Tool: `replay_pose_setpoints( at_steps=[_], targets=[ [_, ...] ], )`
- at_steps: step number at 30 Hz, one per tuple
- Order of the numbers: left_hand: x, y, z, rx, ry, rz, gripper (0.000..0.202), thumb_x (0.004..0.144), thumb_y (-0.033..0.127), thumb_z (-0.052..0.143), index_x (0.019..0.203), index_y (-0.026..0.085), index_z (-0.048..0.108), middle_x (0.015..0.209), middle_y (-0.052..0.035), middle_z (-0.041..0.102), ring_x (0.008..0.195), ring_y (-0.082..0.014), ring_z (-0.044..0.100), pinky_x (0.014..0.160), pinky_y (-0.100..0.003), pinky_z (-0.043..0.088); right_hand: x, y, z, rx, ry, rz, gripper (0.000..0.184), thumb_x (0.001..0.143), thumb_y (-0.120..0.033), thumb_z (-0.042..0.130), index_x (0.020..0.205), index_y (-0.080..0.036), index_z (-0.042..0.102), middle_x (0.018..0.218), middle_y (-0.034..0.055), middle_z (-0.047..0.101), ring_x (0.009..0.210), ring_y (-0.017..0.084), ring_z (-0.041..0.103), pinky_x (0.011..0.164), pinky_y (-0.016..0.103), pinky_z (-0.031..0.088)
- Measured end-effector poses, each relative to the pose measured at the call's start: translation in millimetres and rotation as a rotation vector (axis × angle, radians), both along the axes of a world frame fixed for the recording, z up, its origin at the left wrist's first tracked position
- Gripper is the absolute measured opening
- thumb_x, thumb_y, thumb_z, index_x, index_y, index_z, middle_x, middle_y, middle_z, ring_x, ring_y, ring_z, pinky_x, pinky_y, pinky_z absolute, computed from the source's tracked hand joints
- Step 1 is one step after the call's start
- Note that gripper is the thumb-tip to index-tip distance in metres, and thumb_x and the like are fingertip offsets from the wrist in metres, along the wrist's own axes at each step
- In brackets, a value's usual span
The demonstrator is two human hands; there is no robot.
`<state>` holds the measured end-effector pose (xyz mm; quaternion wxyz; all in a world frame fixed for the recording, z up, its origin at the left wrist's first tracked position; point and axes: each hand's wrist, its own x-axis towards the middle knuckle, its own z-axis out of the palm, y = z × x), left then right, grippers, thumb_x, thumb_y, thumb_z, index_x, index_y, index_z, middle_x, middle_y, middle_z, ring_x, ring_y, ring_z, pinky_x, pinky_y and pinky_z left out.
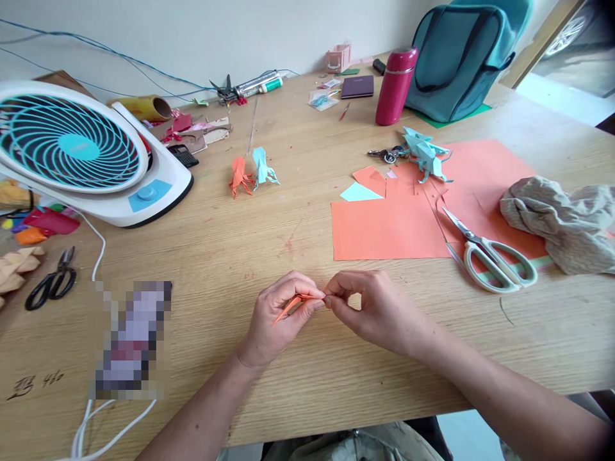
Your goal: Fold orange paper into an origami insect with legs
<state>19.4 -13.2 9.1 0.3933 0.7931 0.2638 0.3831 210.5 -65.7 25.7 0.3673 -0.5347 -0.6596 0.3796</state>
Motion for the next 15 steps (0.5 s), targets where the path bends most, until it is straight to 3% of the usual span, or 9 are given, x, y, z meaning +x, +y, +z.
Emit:
replay_pose_setpoints(
  at_steps=[5,15],
  targets=[
    [-0.9,0.4,0.6,-0.014,-0.004,-0.001,0.008,0.089,0.012,0.072,0.086,0.019,0.070,0.081,-0.0007,0.065,0.072,-0.0111,0.062,0.066,-0.021,0.049,-0.1,-0.2,-1.6,0.088,0.004,0.004,0.016,0.087,-0.010,0.059,0.080,-0.018,0.070,0.073,-0.0001,0.070,0.064,0.011,0.062,0.063,0.022,0.045],
    [-4.1,-0.7,0.1,-0.118,-0.043,0.006,0.006,0.091,0.020,0.072,0.086,0.019,0.070,0.081,-0.0023,0.064,0.074,-0.0132,0.061,0.067,-0.024,0.048,3.3,0.7,4.7,-0.114,0.173,0.052,0.014,0.089,-0.014,0.059,0.088,-0.020,0.072,0.084,0.0007,0.076,0.074,0.013,0.068,0.070,0.025,0.052]
  ],
)
